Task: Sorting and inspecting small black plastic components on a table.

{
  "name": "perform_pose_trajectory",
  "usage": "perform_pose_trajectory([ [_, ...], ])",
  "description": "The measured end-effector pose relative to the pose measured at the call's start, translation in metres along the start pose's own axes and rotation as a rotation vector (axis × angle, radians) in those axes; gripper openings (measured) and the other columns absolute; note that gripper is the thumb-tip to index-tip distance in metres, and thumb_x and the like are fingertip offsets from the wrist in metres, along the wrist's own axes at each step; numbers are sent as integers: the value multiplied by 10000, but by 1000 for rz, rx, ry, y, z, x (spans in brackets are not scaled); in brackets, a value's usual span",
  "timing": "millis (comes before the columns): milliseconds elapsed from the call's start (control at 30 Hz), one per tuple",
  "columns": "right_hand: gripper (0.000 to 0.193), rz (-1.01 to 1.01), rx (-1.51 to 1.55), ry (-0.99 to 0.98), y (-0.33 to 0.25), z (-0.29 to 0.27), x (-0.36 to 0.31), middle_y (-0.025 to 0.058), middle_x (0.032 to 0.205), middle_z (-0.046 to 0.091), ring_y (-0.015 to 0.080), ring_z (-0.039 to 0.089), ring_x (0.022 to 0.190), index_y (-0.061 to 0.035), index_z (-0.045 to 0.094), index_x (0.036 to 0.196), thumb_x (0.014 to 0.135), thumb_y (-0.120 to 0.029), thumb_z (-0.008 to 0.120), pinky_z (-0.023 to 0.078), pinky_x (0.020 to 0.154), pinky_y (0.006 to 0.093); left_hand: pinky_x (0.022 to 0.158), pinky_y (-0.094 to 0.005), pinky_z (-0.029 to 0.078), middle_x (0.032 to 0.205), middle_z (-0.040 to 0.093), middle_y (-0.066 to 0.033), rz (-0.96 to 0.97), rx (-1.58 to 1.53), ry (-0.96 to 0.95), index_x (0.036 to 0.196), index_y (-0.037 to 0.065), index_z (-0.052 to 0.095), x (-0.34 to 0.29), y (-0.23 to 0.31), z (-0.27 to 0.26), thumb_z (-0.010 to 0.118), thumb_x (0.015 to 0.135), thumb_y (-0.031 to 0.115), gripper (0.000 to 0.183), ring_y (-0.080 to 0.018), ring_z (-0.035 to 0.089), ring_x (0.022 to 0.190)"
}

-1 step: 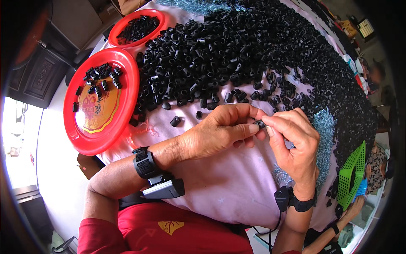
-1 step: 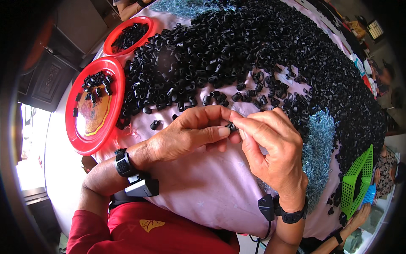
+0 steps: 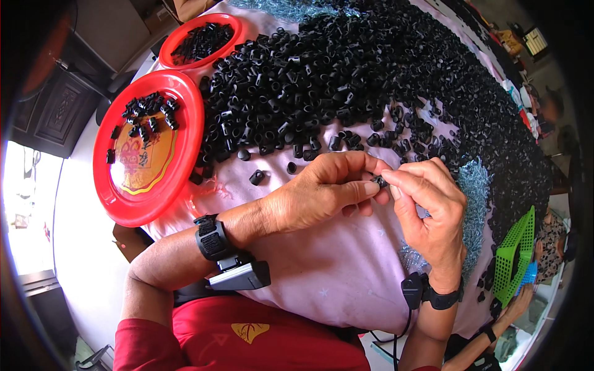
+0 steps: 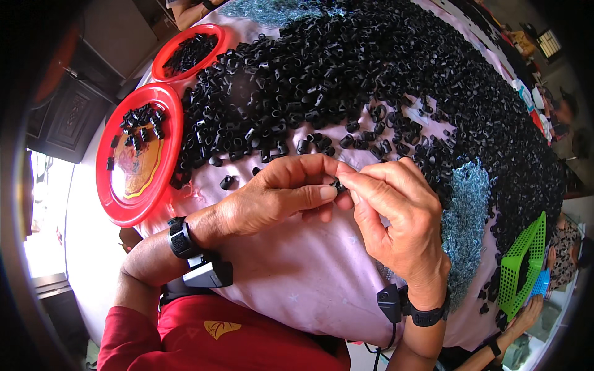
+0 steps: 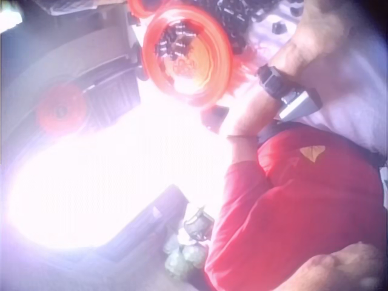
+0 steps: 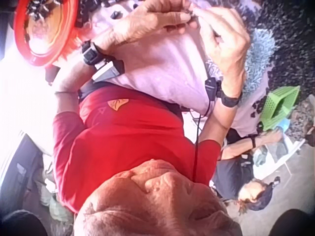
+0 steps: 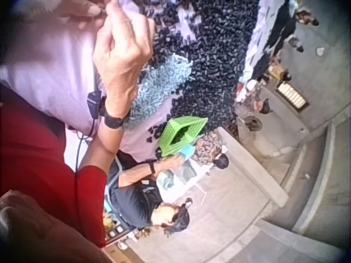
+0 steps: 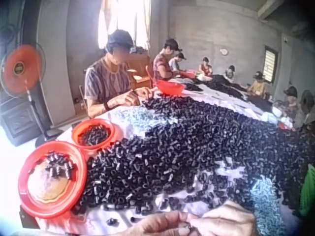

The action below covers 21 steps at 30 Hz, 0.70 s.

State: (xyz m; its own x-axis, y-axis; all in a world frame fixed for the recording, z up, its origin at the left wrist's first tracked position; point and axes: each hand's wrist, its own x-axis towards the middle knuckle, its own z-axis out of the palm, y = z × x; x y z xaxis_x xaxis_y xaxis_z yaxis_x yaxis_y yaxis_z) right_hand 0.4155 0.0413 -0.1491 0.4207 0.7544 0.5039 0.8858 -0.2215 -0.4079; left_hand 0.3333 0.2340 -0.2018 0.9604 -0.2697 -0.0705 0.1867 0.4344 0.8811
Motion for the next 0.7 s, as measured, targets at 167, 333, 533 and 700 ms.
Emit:
perform_pose_trajectory([
  [167,301,17,13,8,-3,0,1,96,916,679,250,634,777,-39,744,1079,808,75,680,539,677,338,718,-212,493,1033,701,-16,-11,-56,-4,1247,37,607,0,1,0,558,1039,125,231,-51,614,811],
  [333,334,74,-134,-80,9,7,-5,96,994,656,282,626,865,-45,717,1134,816,44,664,542,763,376,805,-219,539,1100,688,-29,29,-300,154,1281,47,598,-1,13,-16,566,1045,157,262,-69,648,889],
  [533,309,89,-199,-266,10,14,-4,103,1071,645,309,607,930,-49,709,1126,820,-13,693,532,796,409,763,-212,532,1096,690,-30,19,-223,171,1280,54,602,-2,9,-16,567,1046,163,261,-82,663,894],
  [700,171,298,-240,-72,30,-9,-9,130,956,682,326,638,911,-9,708,1039,878,-32,656,515,808,405,740,-201,512,1095,687,-23,12,-147,202,1267,64,611,-2,10,-15,574,1043,168,250,-85,664,884],
])
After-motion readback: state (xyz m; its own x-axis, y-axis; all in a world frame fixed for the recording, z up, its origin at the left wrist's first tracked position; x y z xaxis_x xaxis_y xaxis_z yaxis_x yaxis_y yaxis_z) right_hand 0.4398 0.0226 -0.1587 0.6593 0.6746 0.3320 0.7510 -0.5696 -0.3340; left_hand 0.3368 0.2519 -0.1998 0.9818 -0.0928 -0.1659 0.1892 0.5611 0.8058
